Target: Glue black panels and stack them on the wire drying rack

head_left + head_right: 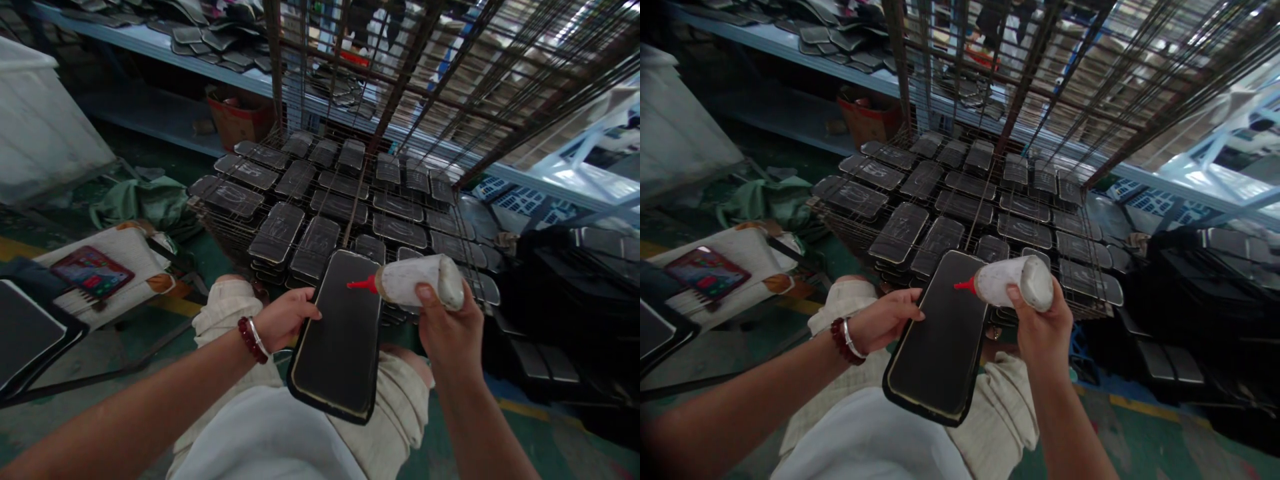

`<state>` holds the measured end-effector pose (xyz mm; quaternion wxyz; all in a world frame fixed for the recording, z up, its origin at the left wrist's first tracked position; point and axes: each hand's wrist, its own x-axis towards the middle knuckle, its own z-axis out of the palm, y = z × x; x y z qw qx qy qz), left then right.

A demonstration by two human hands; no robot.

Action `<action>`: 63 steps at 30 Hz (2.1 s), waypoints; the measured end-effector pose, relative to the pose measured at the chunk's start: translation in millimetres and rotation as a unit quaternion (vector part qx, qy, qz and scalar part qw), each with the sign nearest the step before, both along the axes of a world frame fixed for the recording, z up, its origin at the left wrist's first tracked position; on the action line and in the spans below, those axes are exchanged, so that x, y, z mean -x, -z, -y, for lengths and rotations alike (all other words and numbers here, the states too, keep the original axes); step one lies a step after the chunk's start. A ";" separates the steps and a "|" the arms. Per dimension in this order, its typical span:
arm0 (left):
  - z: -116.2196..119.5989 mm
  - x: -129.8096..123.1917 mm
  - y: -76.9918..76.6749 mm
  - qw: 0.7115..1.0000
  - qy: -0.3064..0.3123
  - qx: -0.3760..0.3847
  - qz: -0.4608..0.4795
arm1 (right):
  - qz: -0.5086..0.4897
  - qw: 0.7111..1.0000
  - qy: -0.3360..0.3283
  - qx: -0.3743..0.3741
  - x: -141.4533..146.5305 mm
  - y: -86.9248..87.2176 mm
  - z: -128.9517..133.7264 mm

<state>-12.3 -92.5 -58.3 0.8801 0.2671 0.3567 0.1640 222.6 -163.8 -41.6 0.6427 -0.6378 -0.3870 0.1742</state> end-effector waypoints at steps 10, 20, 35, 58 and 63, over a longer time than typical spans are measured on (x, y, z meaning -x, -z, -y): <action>-9.4 2.3 -0.5 0.999 -0.040 0.007 -0.023 | -0.160 0.978 -0.121 0.048 17.7 -4.2 24.0; -9.6 9.2 -8.6 1.000 -0.028 0.010 0.001 | -0.115 0.992 0.005 -0.059 -0.2 -13.4 21.1; -13.2 15.8 -13.4 0.999 -0.032 -0.022 -0.001 | -0.115 0.993 -0.027 -0.025 -8.6 -15.2 20.9; -51.0 5.1 41.1 0.984 -0.167 -0.057 -0.008 | -0.577 0.788 0.050 -0.207 -30.6 -6.4 10.1; -71.9 -1.7 74.8 0.984 -0.167 -0.044 -0.044 | -0.601 0.773 0.081 -0.187 -63.3 38.9 44.6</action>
